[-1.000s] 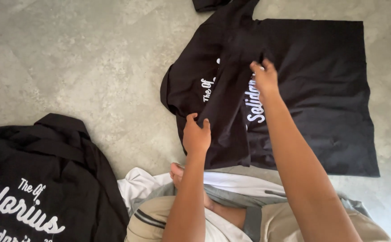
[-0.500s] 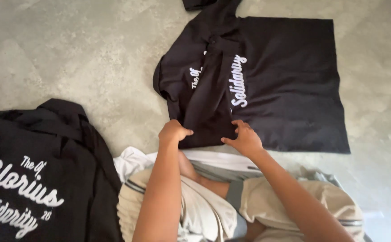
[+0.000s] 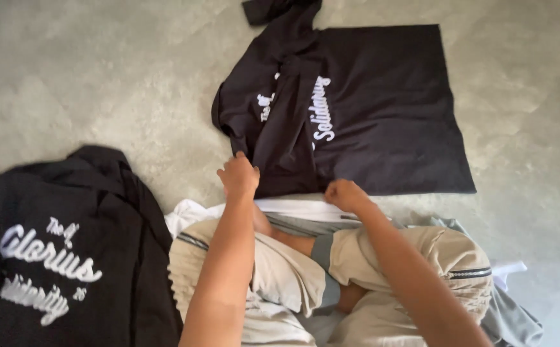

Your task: Folding a black shirt into a neat rectangle on the floor.

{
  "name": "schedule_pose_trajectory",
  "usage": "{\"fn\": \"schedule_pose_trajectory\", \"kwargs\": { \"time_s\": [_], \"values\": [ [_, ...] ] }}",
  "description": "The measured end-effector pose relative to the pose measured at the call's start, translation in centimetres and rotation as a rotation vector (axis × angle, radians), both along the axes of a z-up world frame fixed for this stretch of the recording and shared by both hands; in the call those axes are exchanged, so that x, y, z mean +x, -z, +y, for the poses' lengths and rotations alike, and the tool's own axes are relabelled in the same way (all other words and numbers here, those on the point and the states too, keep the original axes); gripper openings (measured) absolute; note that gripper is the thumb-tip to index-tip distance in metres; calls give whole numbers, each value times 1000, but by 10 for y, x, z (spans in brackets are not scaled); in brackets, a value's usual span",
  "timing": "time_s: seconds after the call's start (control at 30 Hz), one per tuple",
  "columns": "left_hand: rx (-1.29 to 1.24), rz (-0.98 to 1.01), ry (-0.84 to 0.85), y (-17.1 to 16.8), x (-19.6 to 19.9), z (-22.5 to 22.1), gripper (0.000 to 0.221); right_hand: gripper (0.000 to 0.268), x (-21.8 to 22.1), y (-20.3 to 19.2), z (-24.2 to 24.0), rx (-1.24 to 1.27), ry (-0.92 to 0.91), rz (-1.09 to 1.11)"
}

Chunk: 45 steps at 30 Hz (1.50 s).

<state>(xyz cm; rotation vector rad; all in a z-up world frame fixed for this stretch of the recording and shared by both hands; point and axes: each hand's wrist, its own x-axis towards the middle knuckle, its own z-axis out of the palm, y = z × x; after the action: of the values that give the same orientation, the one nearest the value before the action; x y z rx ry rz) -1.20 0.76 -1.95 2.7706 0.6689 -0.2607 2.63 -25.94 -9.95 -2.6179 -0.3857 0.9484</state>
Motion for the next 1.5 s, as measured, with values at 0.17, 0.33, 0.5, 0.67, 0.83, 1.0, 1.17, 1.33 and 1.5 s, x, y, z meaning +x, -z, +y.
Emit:
{"fn": "schedule_pose_trajectory", "kwargs": {
  "time_s": [0.17,0.33,0.5,0.67,0.83,1.0,1.17,1.33,1.5],
  "values": [
    [40,-276,549,10,2,-47,27,32,37,-50,-36,-143,-94,-26],
    [205,-199,937,27,-7,-87,43,34,60,-59,-117,-163,56,-217],
    [329,-358,989,97,-2,-88,25,42,54,63,-243,-75,528,-148],
    [335,-272,932,87,-8,-92,18,56,49,66,-294,153,1037,-282],
    [345,-166,937,79,-4,-90,18,68,52,93,-328,50,1255,-234],
    [320,-168,909,78,2,-92,21,42,43,89,-316,254,1313,-225],
    [319,-160,922,84,5,-96,24,28,43,64,-307,449,1331,-335],
    [347,-199,956,81,4,-92,21,23,44,47,-300,-53,1209,-528],
    [68,-459,723,29,17,-91,39,34,21,-122,-127,55,391,-423]
  ]
}}
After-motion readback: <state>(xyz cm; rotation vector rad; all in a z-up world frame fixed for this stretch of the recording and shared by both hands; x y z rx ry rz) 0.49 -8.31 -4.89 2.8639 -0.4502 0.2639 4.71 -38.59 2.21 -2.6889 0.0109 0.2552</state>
